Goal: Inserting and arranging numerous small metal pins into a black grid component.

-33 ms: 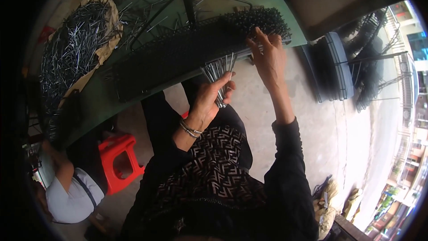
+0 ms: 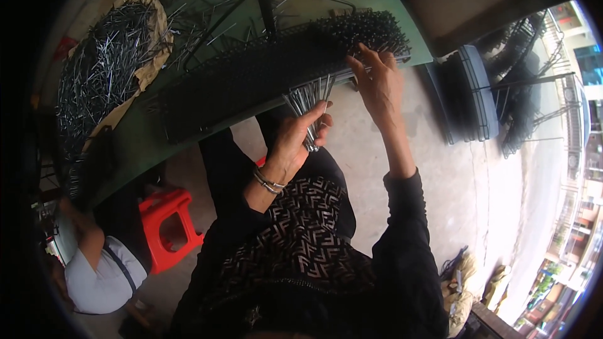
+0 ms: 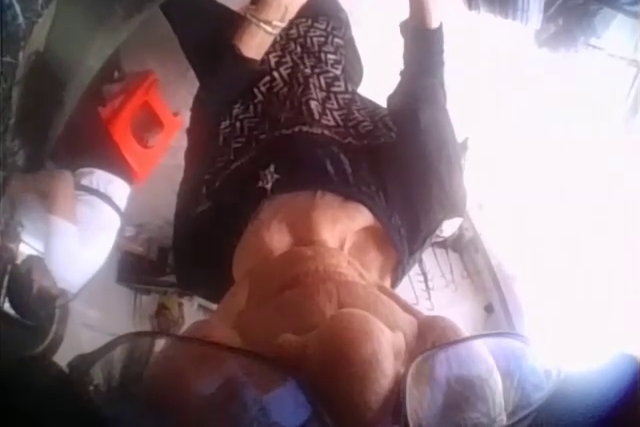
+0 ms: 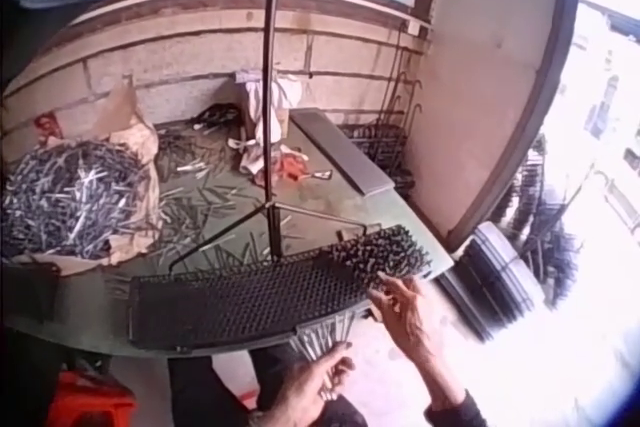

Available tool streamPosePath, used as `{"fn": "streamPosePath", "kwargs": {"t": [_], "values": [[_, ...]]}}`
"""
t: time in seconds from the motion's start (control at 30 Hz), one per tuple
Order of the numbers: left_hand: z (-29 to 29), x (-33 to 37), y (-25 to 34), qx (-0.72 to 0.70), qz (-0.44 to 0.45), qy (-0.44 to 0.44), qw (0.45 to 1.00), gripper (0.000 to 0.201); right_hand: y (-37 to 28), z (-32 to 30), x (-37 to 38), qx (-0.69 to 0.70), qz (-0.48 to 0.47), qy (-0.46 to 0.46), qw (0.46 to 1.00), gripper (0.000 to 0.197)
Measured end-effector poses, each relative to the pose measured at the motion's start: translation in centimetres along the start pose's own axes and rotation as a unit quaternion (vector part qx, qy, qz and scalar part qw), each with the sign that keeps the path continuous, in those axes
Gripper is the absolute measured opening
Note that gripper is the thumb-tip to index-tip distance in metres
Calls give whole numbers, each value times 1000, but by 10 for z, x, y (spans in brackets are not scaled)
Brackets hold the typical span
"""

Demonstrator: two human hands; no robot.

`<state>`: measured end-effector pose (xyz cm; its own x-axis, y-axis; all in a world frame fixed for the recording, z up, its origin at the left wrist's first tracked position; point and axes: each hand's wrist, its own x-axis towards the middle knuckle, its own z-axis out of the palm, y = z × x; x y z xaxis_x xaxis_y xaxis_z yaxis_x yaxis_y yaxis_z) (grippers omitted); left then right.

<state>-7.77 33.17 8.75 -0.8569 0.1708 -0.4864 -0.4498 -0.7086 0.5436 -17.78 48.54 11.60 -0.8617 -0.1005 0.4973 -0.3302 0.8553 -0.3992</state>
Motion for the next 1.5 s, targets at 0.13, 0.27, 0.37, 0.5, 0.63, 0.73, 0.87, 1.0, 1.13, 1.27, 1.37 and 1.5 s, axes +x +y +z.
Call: {"fn": "streamPosePath", "kwargs": {"t": [0.13,0.27,0.37,0.5,0.63,0.73,0.87,1.0,1.13,1.27,1.37,1.5], "values": [[5,-1,1,35,-10,-1,999,26,-6,-10,-13,336,139,-249,898,21],[11,-4,2,56,-10,34,998,24,6,-15,-14,361,162,-169,903,16],[2,0,-2,10,-19,53,998,25,1,-20,2,238,123,22,963,12],[0,3,-5,-2,-22,11,1000,29,21,-4,16,188,64,105,974,10],[3,1,-4,-20,-22,6,1000,31,24,10,17,179,39,120,976,9],[-1,4,-2,-34,-19,-7,999,31,22,12,19,215,76,98,969,9],[3,1,0,-10,-17,-5,1000,32,24,13,14,220,87,71,969,12],[4,-2,1,11,-6,-16,1000,32,29,21,7,49,5,52,997,20],[6,-6,5,33,1,-10,999,33,7,13,3,30,64,28,997,29],[6,-6,7,29,16,-2,999,27,-11,-14,-1,303,141,-280,900,36],[10,-8,10,56,1,21,998,26,-10,-11,-5,336,111,-320,879,28],[6,-8,11,88,0,7,996,26,-14,-18,2,403,128,-374,825,24]]}}
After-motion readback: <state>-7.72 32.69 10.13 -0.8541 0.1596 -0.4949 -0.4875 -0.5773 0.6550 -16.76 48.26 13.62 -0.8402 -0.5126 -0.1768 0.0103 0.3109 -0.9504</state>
